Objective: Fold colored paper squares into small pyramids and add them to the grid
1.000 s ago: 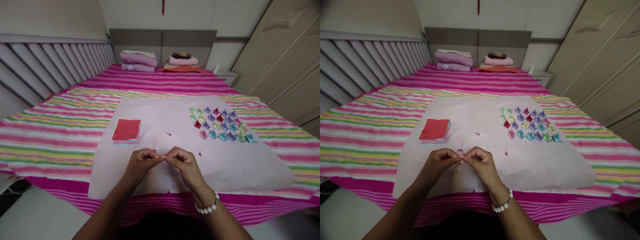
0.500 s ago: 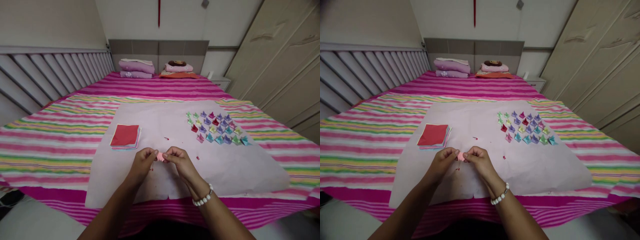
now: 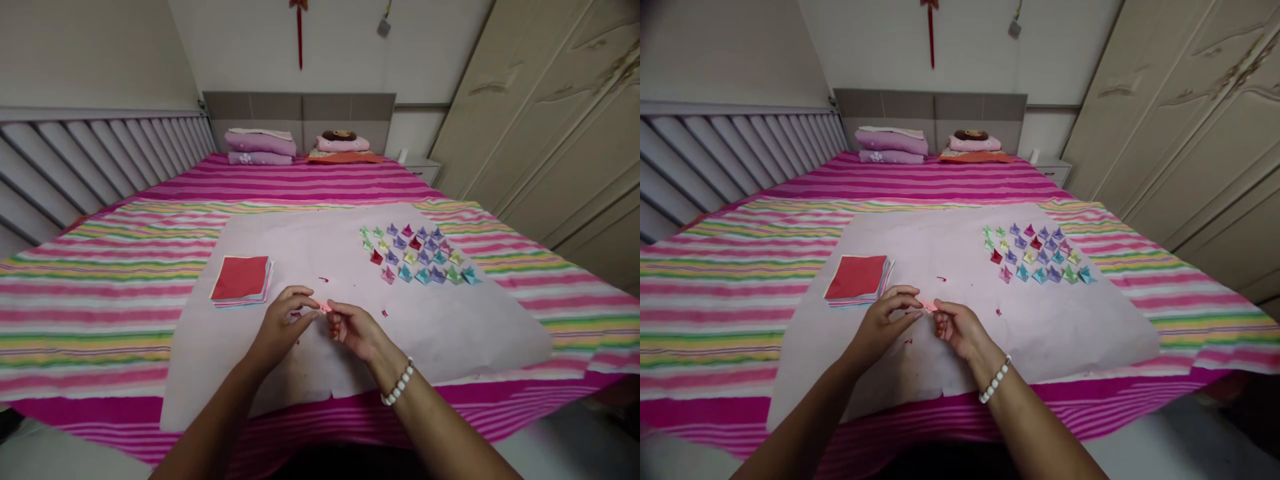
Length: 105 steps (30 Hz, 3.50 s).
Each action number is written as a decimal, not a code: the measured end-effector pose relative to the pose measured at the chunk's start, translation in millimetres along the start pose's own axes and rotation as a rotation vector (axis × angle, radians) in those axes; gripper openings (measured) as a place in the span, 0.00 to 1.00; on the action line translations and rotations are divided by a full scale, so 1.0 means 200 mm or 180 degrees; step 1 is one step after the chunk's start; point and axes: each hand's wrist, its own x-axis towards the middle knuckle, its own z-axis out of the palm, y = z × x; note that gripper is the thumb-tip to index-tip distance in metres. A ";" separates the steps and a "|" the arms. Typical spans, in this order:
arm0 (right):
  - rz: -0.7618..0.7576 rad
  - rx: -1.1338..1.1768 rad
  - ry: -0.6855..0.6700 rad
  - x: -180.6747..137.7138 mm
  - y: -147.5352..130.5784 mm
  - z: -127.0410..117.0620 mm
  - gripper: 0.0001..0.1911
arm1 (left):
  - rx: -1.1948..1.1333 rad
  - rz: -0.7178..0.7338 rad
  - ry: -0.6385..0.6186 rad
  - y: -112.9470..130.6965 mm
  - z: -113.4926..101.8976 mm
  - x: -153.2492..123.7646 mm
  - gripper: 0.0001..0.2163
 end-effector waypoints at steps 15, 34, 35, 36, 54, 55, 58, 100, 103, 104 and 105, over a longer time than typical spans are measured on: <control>-0.0103 -0.0721 0.0278 0.04 0.03 -0.10 0.13 | 0.0256 -0.0028 -0.0405 -0.09 0.10 0.02 0.07; -0.2361 -0.2541 0.0582 0.21 0.09 -0.23 0.02 | -0.0076 -0.0403 0.0026 -0.35 0.26 0.13 0.04; -0.2364 -0.2575 0.0613 0.23 0.10 -0.24 0.02 | -0.0091 -0.0422 0.0053 -0.36 0.26 0.13 0.05; -0.2365 -0.2604 0.0647 0.24 0.11 -0.25 0.02 | -0.0109 -0.0450 0.0090 -0.38 0.27 0.14 0.05; -0.2452 -0.2548 0.0872 0.27 0.17 -0.28 0.06 | -0.0193 -0.0885 0.0568 -0.46 0.34 0.12 0.05; -0.2451 -0.2536 0.0879 0.27 0.18 -0.28 0.05 | -0.0177 -0.0892 0.0577 -0.46 0.34 0.12 0.05; -0.2452 -0.2483 0.0888 0.27 0.19 -0.30 0.04 | -0.0109 -0.0883 0.0605 -0.46 0.33 0.13 0.05; -0.3143 -0.2993 0.0695 0.27 0.20 -0.30 0.12 | 0.2147 -0.0466 -0.0760 -0.27 0.28 0.17 0.12; -0.3206 -0.3160 0.0692 0.27 0.20 -0.30 0.11 | 0.2227 -0.0502 -0.0729 -0.30 0.27 0.17 0.12; -0.3229 -0.3230 0.0685 0.27 0.21 -0.30 0.10 | 0.2254 -0.0511 -0.0731 -0.30 0.27 0.17 0.12; -0.3251 -0.3308 0.0675 0.26 0.21 -0.30 0.10 | 0.2281 -0.0514 -0.0737 -0.31 0.27 0.17 0.12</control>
